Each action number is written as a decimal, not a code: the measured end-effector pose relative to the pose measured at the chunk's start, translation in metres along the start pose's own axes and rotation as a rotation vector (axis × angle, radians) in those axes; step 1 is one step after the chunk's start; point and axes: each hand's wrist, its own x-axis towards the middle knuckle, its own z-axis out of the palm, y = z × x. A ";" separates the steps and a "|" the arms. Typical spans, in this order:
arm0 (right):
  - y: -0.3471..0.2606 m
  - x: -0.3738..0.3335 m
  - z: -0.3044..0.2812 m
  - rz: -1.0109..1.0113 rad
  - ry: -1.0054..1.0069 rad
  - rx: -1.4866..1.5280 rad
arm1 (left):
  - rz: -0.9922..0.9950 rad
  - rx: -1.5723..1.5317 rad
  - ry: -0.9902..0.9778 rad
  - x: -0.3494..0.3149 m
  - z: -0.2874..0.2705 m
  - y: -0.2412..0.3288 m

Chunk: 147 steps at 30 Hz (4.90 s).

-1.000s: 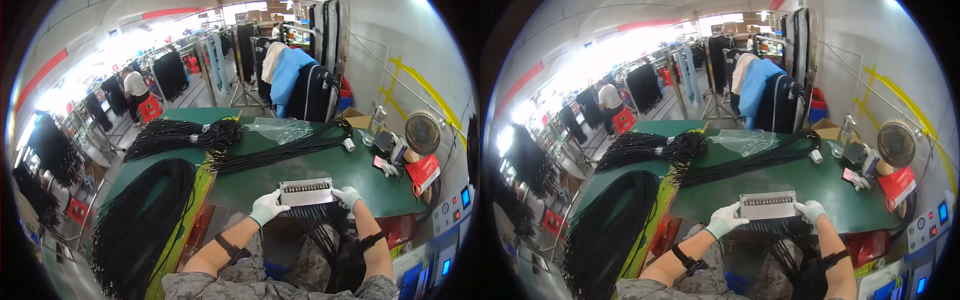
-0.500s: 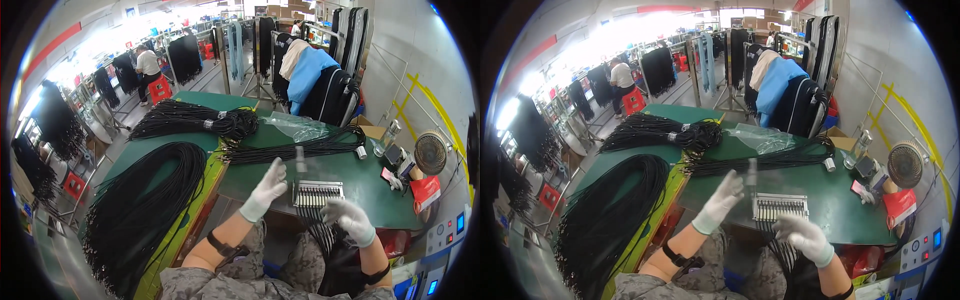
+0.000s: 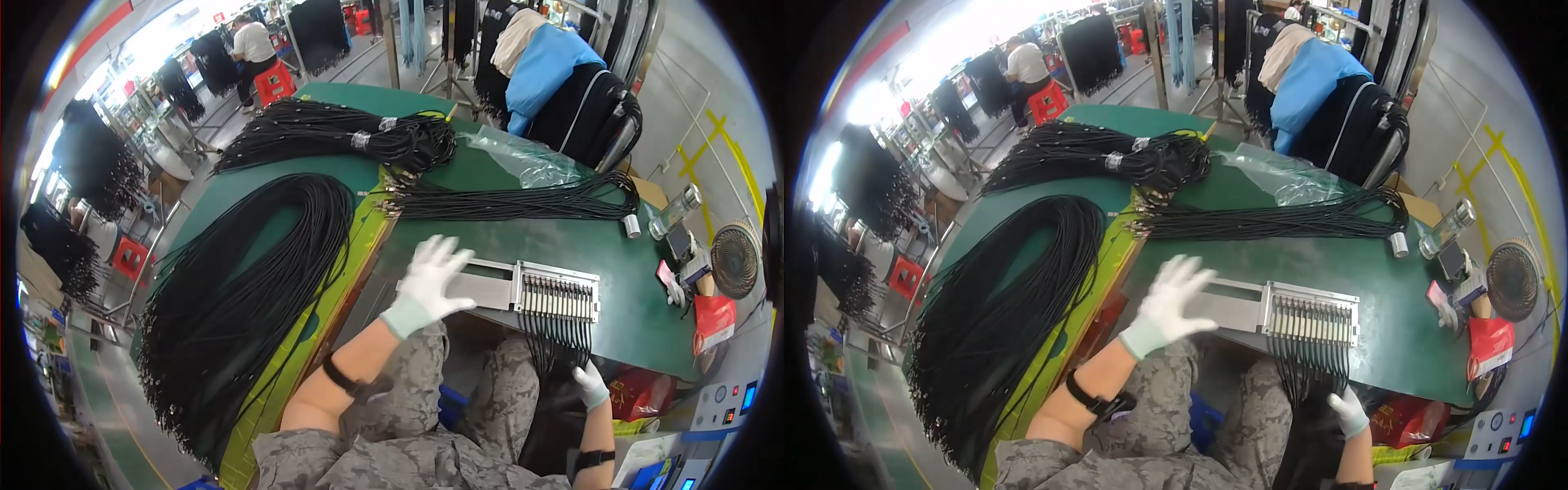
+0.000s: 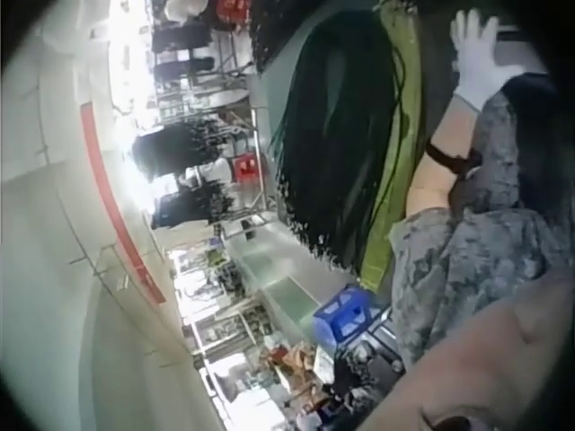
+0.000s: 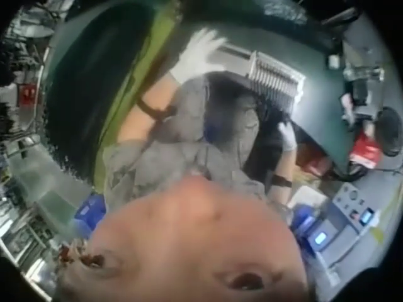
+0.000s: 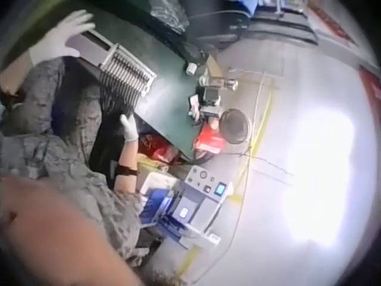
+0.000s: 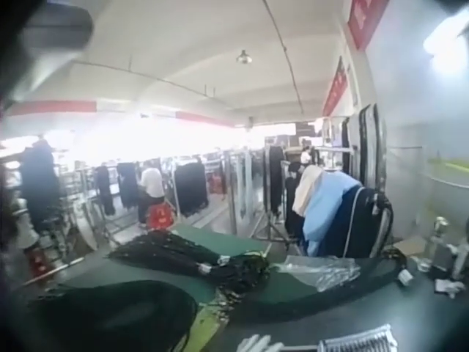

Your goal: The person places a metal fixture onto a machine, removes it, and then inserts black cables into the fixture slots by hand. After filling the slots, the person carries the fixture back to the machine and places it onto the blue platform.

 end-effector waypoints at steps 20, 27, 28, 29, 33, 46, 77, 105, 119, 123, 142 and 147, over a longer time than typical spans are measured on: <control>-0.069 0.039 0.112 0.082 0.086 0.326 | 0.282 0.237 -0.324 0.033 0.040 0.009; -0.019 0.019 0.116 0.139 0.081 0.345 | 0.297 0.268 -0.347 0.031 0.038 0.013; -0.017 0.017 0.114 0.141 0.084 0.336 | 0.303 0.261 -0.326 0.030 0.037 0.013; -0.017 0.013 0.111 0.133 0.071 0.331 | 0.303 0.257 -0.311 0.030 0.037 0.012; -0.010 -0.021 0.114 0.124 -0.071 0.307 | 0.292 0.255 -0.312 0.031 0.036 0.004; -0.100 -0.062 0.128 0.009 -0.126 -0.050 | 0.019 -1.646 -0.912 -0.004 0.031 0.176; -0.208 0.231 -0.013 -0.403 0.505 -1.754 | -0.803 -0.704 -0.239 0.066 -0.050 -0.095; -0.088 0.148 0.048 -0.678 0.185 -1.394 | -0.619 0.594 0.462 -0.007 -0.141 -0.108; -0.090 0.146 0.052 -0.723 0.209 -1.399 | -0.925 0.468 0.271 -0.002 -0.144 -0.186; -0.092 0.146 0.052 -0.702 0.215 -1.368 | -0.825 -0.048 0.594 -0.012 -0.150 -0.197; -0.092 0.148 0.051 -0.721 0.207 -1.406 | -0.718 -1.006 0.792 -0.033 -0.154 -0.172; -0.090 0.147 0.050 -0.688 0.199 -1.363 | -0.720 -1.009 0.790 -0.032 -0.153 -0.171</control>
